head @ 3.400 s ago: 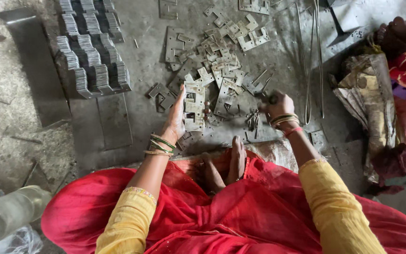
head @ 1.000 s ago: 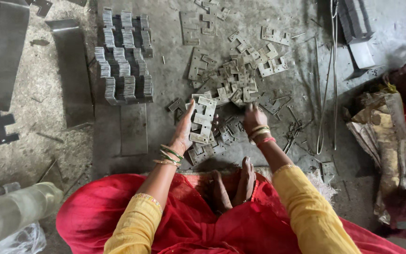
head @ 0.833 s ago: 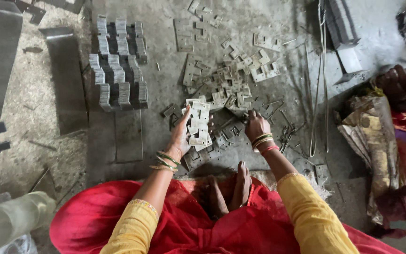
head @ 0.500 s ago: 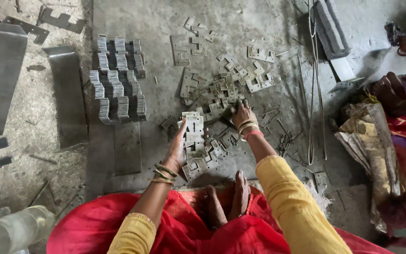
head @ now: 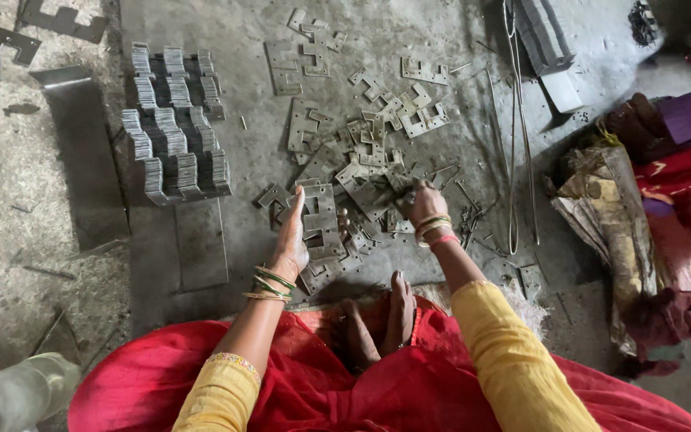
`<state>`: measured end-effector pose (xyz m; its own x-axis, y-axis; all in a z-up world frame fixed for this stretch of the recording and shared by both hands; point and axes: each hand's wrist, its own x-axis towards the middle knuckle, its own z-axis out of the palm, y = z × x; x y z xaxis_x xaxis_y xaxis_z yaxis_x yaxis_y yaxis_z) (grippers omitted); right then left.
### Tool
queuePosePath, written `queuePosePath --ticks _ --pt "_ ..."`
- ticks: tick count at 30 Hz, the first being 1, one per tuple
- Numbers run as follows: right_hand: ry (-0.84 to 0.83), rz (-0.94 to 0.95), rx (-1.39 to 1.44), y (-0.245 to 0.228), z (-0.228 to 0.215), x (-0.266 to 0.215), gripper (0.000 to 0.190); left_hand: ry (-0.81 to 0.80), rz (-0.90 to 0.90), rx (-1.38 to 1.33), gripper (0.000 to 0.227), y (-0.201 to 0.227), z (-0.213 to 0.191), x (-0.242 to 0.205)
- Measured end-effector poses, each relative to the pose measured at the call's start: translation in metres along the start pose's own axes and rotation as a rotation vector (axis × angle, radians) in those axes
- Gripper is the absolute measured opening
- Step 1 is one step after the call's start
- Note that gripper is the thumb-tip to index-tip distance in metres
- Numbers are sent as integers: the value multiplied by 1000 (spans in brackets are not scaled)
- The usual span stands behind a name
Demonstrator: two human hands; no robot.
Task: The person sits on the floor and assembles small metal brackets by inserting pins into pre-drilled holes. They pick up brackets and pins from a pile, align them, and stack the assembled units into neat piles. The person occasionally moves loose pins and brackets to clear space.
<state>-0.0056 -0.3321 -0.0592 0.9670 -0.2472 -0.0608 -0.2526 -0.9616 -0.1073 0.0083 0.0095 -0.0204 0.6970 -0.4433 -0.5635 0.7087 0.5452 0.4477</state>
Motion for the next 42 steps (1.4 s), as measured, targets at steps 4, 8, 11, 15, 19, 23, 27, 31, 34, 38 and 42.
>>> queuePosePath --ticks 4,8,11,15,19,23,27,31,34,38,42 --pt "-77 -4 -152 5 25 24 24 92 46 117 98 -3 -4 9" --pt "8 -90 -180 41 11 47 17 82 181 194 101 -4 -16 15" --pt "-118 -113 214 70 -8 36 16 17 37 -85 99 -8 -18 19" --pt "-287 456 1531 80 -12 19 34 58 112 95 102 -8 -12 21" --pt "-174 452 1295 95 -5 8 37 91 107 184 94 -6 -6 11" --pt "94 627 849 130 -22 -12 28 -105 39 -52 74 4 1 -4" --pt "427 348 158 130 -31 -40 43 -187 48 -100 62 11 10 -12" --pt "-37 133 -132 69 -5 -44 36 -227 32 -98 62 7 13 -12" --pt "-162 -136 -173 20 21 -55 54 -161 41 -50 58 6 7 -9" --pt "166 -424 -228 6 12 -78 65 -21 43 -6 58 6 -3 -6" --pt "-95 -341 -248 7 -29 -68 31 -150 74 -95 58 7 0 -3"
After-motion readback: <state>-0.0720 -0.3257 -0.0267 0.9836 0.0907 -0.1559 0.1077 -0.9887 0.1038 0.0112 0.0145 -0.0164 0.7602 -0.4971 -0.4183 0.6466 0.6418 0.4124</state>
